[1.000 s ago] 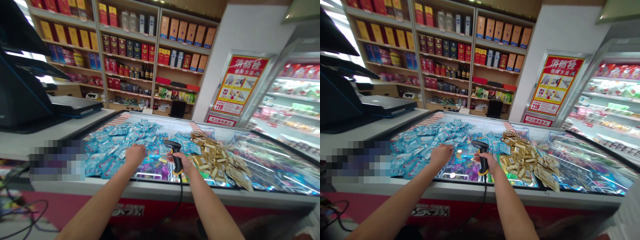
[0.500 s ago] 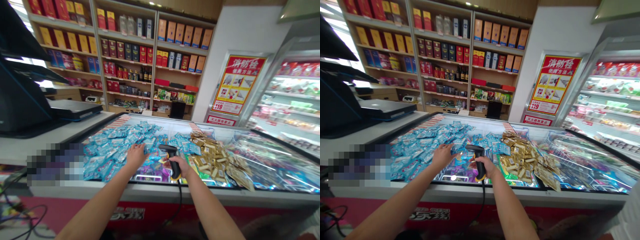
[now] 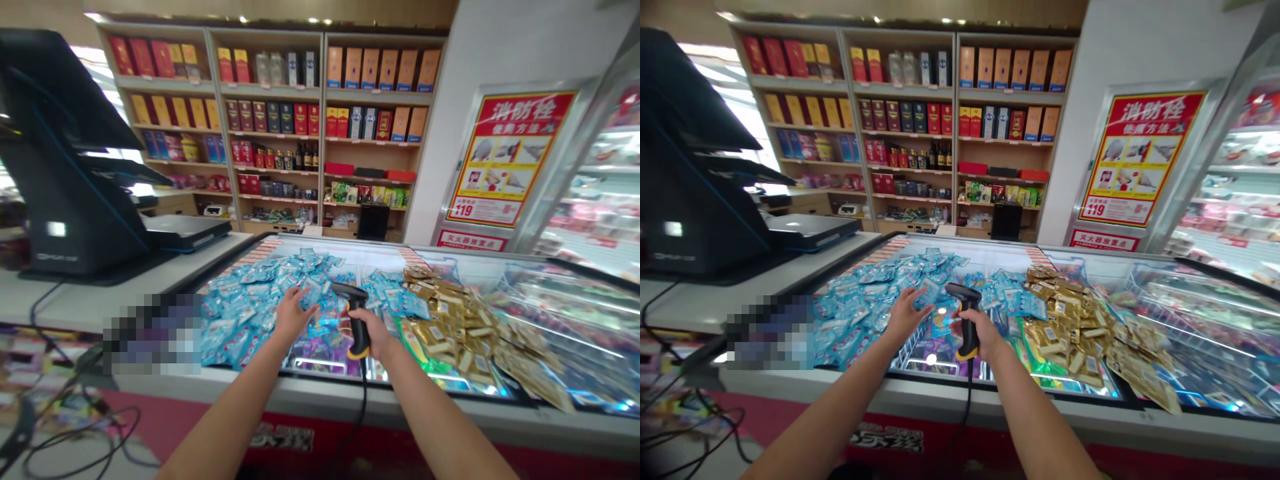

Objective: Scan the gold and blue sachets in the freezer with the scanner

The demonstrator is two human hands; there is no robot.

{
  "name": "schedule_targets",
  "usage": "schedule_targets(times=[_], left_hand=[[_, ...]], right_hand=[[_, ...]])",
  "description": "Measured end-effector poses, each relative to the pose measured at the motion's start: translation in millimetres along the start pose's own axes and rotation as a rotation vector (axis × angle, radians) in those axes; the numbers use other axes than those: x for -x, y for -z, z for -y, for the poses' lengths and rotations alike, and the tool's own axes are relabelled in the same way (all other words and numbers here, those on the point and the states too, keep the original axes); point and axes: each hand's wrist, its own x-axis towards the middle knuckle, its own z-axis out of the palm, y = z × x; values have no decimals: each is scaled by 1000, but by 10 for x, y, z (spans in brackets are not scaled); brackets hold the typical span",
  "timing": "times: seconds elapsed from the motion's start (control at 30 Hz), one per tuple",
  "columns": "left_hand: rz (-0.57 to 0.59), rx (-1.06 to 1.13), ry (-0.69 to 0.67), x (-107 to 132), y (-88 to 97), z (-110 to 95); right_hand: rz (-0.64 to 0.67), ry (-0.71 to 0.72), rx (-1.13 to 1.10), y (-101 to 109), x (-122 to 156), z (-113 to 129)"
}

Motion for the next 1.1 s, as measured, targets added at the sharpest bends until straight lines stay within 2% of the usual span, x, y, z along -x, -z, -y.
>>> schedule_targets(times=[0.13, 0.2, 0.3, 0.4, 0.67, 0.93, 1.0, 1.1], left_hand=[[-222, 346, 171, -3, 36, 67], [-254, 412, 261, 5, 34, 97], [-233, 402, 301, 11, 7, 133], [-229, 333, 299, 4, -19, 149], [-218, 242, 283, 3, -7, 98], [-205, 174, 269, 17, 25, 69], [-165, 113, 229, 34, 3, 50], [39, -33, 61, 88, -46, -19]], right_hand=[[67, 9, 11, -311, -166, 14], [101, -12, 29, -387, -204, -34], [128, -61, 45, -393, -201, -126], [148, -47, 29, -346, -173, -169], [194, 12, -27, -298, -191, -151], [212, -30, 22, -326, -139, -109], [201, -25, -10, -314, -150, -114], [165, 6, -50, -280, -198, -147]])
